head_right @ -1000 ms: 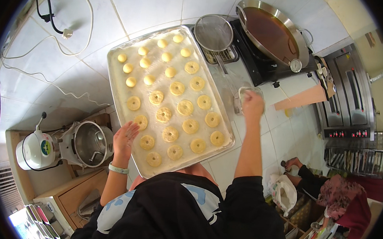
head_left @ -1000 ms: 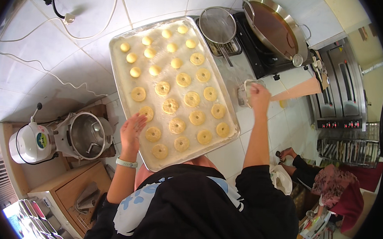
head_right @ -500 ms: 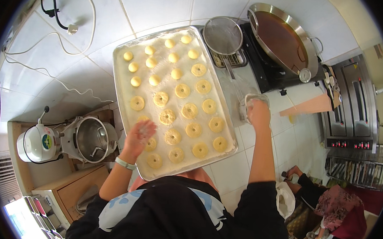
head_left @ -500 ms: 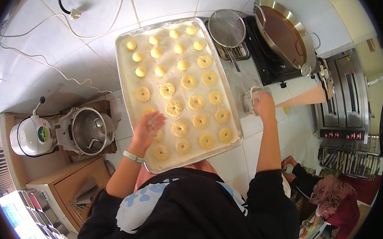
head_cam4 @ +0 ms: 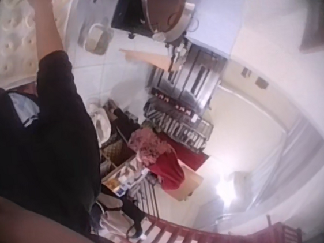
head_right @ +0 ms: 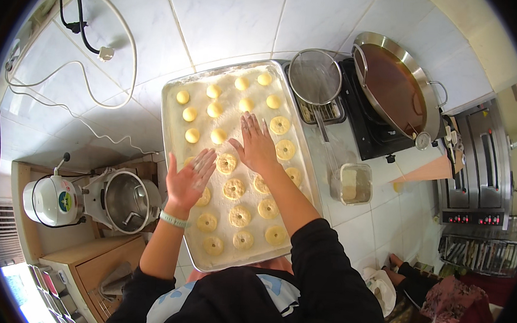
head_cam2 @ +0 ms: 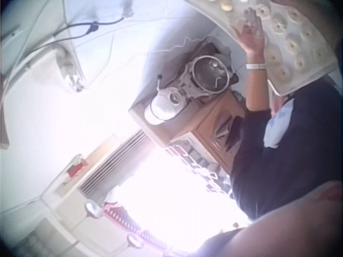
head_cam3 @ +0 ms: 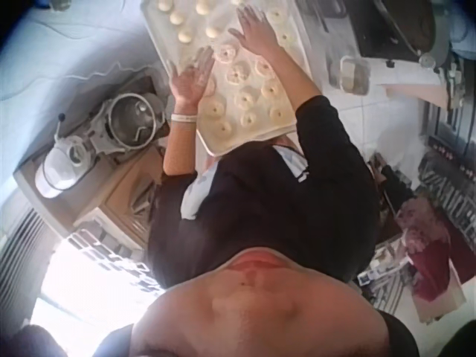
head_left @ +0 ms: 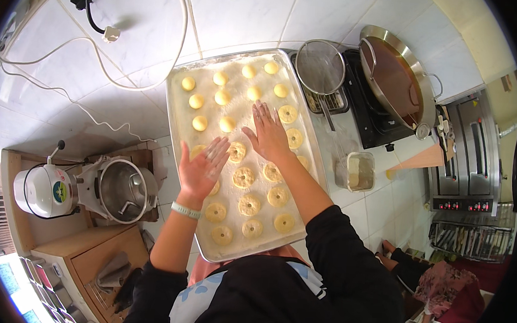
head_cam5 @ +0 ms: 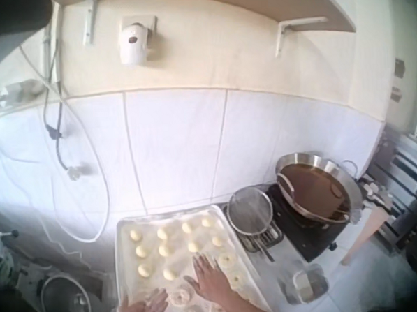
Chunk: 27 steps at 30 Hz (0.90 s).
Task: The person prepares dough balls on a tray by hand, picking up individual dough balls and shaping them into rings.
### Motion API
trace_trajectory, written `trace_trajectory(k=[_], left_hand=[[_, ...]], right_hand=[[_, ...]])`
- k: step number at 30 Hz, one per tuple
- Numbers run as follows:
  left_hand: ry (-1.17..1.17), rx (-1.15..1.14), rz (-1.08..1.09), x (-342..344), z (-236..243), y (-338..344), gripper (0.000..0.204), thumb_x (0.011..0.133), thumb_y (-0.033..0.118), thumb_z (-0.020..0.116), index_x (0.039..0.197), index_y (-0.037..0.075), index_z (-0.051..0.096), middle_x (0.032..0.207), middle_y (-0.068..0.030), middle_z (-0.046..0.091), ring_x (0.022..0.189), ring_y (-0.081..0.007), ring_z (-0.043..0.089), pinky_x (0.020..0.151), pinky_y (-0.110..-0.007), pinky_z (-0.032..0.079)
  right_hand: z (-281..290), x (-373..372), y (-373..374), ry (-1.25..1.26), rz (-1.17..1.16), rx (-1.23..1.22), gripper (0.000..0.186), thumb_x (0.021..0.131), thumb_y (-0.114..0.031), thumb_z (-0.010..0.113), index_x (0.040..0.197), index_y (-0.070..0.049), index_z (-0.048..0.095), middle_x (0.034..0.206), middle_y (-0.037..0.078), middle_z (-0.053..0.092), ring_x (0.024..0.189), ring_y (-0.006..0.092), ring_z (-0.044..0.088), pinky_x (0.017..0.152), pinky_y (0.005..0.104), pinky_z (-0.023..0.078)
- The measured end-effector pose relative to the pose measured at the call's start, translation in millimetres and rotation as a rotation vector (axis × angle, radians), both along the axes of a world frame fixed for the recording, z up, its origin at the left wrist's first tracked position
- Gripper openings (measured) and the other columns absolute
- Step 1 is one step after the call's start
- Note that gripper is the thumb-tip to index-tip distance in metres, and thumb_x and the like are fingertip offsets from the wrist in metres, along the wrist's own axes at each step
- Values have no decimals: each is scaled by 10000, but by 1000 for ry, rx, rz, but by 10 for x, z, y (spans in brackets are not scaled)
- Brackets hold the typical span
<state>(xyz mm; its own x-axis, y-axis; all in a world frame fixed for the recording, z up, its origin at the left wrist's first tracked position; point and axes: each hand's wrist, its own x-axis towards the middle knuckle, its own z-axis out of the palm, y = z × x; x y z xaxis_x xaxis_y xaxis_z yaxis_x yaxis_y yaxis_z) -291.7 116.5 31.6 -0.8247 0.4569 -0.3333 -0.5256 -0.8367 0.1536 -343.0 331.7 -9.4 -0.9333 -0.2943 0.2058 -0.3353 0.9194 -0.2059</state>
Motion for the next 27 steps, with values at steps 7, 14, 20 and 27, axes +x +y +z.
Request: trace_trajectory(k=[7,14,20,27], left_hand=[[-149,53,201,585,-223,-384,736,923,484,417,1330,-112,270,1377,-235,348,1315,-313,311,1098,-401,266],[-223,26,272,755,-303,-495,613,944,395,414,1308,-91,332,1358,-217,393,1288,-302,366,1073,-404,317],[-202,14,282,745,-315,-554,559,952,355,404,1304,-75,353,1344,-208,419,1276,-295,387,1062,-398,337],[-244,-28,268,808,-349,-553,519,953,323,404,1288,-73,381,1324,-203,446,1260,-294,409,1057,-398,344]], right_hand=[[-368,-46,50,-174,31,157,691,939,-501,279,1398,15,241,1471,149,233,1373,252,189,1121,456,116],[-376,-140,103,-148,-15,151,672,927,-475,336,1418,-33,212,1476,122,236,1375,233,193,1121,478,102],[-240,-264,338,-124,-201,-121,330,819,-178,565,1135,-85,581,1200,90,525,1139,261,458,984,466,293],[-126,-223,310,39,-102,-25,203,775,-113,587,961,-165,652,1105,36,535,1060,239,468,882,421,339]])
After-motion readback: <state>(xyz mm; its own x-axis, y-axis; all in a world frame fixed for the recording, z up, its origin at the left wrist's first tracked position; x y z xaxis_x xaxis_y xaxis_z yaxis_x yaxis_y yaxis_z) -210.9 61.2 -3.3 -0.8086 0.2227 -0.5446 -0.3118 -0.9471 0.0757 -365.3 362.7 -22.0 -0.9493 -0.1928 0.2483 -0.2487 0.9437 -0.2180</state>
